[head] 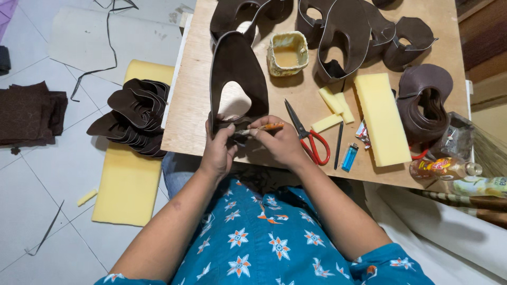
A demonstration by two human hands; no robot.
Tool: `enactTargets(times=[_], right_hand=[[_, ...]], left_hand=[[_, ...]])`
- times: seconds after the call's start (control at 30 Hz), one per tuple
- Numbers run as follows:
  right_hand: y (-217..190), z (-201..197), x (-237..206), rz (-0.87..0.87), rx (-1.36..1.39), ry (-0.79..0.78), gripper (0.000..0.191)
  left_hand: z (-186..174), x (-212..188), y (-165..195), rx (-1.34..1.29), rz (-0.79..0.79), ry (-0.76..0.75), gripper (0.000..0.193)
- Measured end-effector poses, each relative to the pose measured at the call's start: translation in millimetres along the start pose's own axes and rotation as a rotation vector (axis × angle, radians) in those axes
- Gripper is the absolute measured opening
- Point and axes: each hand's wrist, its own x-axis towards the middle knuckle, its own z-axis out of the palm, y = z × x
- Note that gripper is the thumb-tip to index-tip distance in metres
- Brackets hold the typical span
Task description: The person inserts a yellow foam insert into a brown shoe insole, applies adhesive with a brush, and uses a metal tool to press and trim the foam. The person then uses scissors to trim excess foam from the insole.
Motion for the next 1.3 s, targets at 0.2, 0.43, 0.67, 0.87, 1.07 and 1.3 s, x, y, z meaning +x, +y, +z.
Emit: enactTargets(times=[0.2, 0.43, 0.67, 0.87, 1.07, 1.3], right_hand=[[6, 2, 2, -0.025, 0.282, -0.032, 0.02], [17, -4, 1, 0.003, 0.364, -0.058, 0.017], [23, -14, 7, -0.023, 0.408, -0.071, 0.014], [9, -21, 2, -0.049, -0.017, -0.068, 0.012], [-14, -33, -5, -0.176, -0.417, -0.08, 0.016], [-8, -36, -14, -0.187, -0.514, 0.012, 0.016]], left_hand=[[-8, 8, -5, -0.3, -0.025, -0.207, 0.032], [-4, 8, 2, -0.222, -0.091, -0.187, 0.033], [-3, 7, -4, -0.171, -0.117, -0.213, 0.041], [-9, 11, -11, 0.035, -0.063, -0.138, 0.026], [10, 9, -10, 0.167, -0.067, -0.107, 0.032], [28, -1, 2, 0.265, -0.178, -0.015, 0.04]])
